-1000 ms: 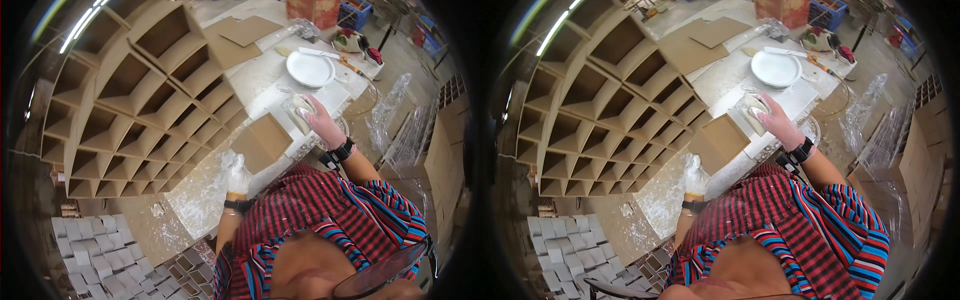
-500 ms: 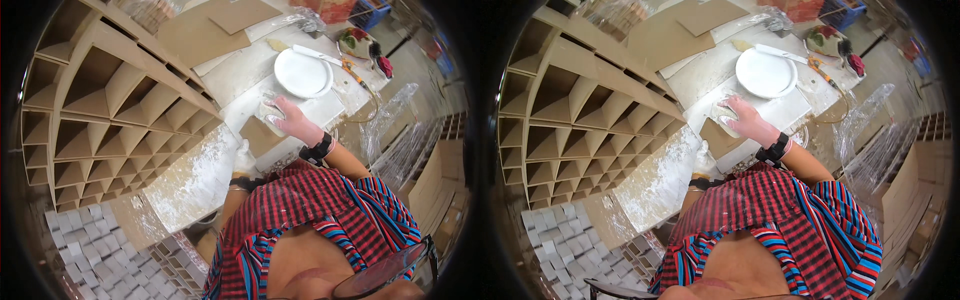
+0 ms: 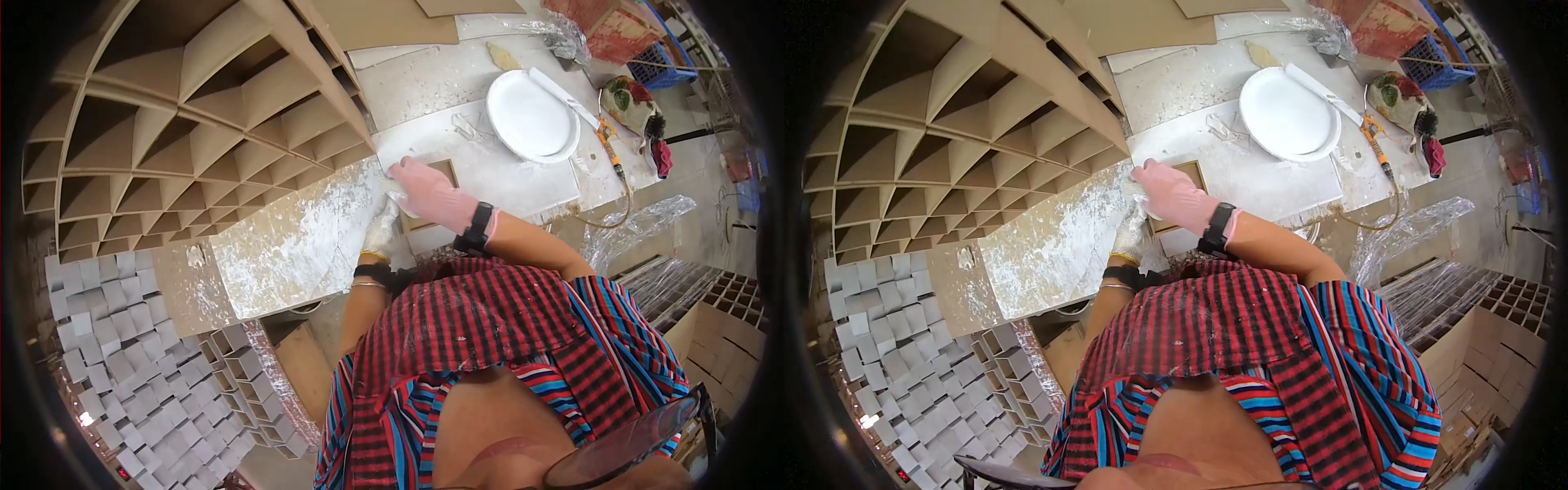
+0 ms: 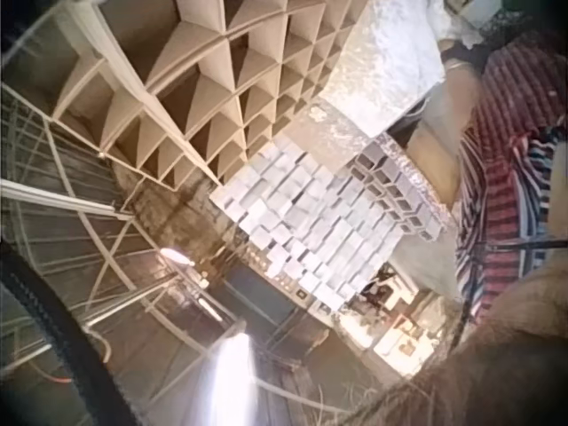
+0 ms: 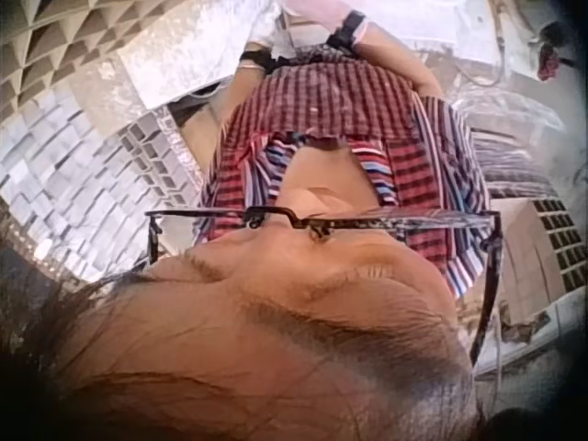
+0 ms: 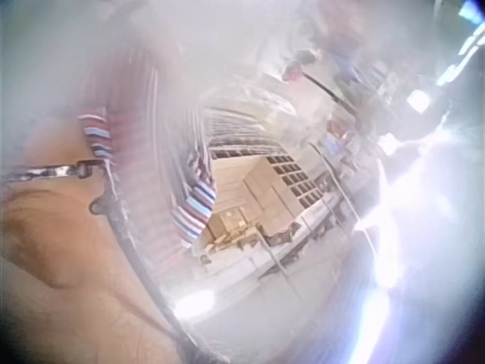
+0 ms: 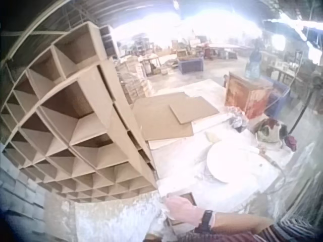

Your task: Applying a white paste or cleaning agent to the edges and surfaces of small wooden or cardboard boxes.

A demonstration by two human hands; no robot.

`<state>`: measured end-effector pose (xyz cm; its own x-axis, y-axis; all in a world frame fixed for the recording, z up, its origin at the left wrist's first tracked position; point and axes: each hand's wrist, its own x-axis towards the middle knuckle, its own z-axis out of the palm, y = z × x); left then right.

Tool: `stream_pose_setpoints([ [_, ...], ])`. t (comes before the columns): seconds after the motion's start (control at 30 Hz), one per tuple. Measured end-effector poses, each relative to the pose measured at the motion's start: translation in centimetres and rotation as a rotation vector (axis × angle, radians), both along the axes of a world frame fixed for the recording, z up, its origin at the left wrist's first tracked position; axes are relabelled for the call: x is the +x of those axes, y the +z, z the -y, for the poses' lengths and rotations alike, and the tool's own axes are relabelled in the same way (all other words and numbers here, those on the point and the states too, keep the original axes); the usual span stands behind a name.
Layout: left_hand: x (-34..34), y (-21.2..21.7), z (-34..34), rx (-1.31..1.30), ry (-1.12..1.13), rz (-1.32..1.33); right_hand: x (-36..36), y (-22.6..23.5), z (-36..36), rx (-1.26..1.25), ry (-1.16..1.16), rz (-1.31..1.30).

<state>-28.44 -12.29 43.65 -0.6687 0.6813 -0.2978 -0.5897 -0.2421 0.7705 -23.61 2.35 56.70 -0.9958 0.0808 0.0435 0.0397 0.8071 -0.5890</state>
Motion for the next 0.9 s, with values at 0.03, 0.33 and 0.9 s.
stream_pose_setpoints([
  [0.03,0.2,0.2,-0.1,0.001,0.058,0.064,-0.3,0.1,0.4,0.046,0.037,0.039],
  [0.33,-2.2,-1.7,0.9,0.086,-0.106,0.122,4.6,0.0,4.0,0.213,0.043,0.060],
  [0.9,-2.8,-3.3,1.8,0.158,-0.113,0.259,0.3,0.4,4.7,0.231,0.000,0.122],
])
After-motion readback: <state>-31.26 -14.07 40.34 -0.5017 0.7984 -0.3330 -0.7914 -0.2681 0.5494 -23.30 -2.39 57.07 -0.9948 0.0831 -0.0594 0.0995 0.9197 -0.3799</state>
